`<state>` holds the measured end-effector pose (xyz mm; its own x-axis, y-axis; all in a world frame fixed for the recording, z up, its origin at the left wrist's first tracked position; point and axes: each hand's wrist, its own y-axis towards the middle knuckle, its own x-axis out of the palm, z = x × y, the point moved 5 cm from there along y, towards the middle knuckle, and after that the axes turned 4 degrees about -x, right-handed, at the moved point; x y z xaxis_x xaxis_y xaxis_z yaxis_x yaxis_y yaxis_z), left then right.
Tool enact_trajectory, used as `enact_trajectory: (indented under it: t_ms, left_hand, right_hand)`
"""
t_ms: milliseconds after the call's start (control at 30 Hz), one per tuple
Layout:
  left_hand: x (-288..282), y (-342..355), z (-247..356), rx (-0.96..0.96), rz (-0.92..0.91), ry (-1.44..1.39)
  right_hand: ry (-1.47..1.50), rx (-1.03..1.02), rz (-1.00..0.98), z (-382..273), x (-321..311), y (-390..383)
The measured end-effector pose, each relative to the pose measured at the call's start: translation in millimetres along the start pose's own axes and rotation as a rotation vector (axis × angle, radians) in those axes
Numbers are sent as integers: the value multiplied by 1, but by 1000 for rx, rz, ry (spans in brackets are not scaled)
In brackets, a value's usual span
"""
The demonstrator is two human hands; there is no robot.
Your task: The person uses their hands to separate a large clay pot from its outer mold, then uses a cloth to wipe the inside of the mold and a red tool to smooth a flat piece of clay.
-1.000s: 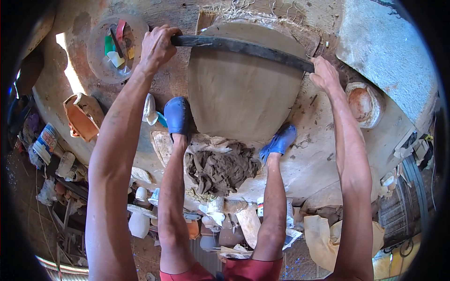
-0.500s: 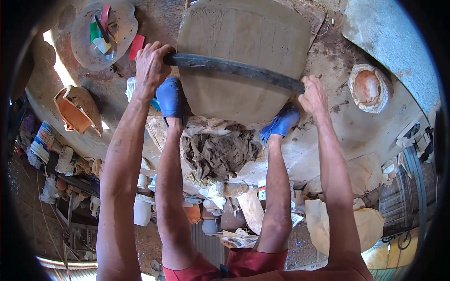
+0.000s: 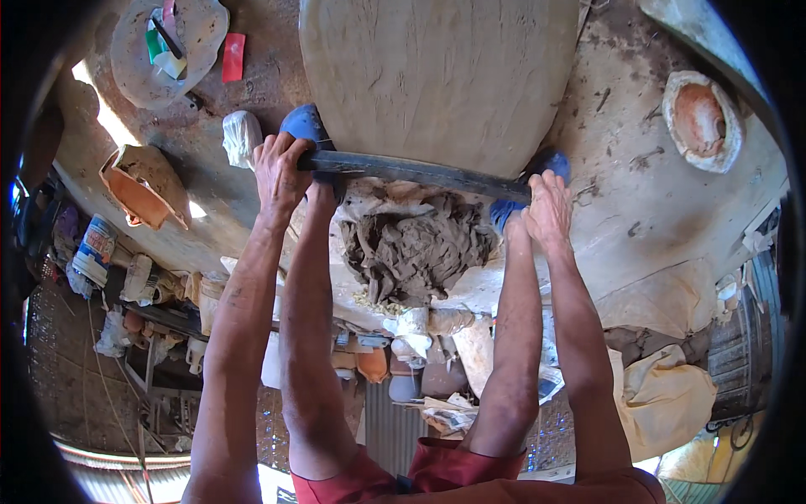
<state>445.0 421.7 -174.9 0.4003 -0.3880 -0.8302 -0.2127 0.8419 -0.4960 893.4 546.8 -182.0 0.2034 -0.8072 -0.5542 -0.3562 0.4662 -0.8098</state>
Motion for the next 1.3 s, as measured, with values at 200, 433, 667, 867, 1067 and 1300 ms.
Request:
enact_trajectory:
  t_ms: [200, 433, 667, 867, 1067, 1300]
  left_hand:
    - [26, -44, -10, -35, -18, 31]
    - [34, -65, -4, 9, 70, 19]
    - [37, -101, -12, -37, 80, 29]
    - [-43, -46, 58, 145, 301, -8]
    - [-141, 46, 157, 317, 622, -187]
    - [-116, 126, 229, 480, 297, -270]
  right_hand:
    - [24, -16, 16, -13, 37, -24]
    - [-18, -25, 126, -17, 50, -38]
    - [-10, 13, 166, -27, 83, -65]
    - [92, 51, 401, 26, 48, -103]
    - [681, 390, 483, 73, 36, -134]
    - [722, 687, 562, 35, 23, -24]
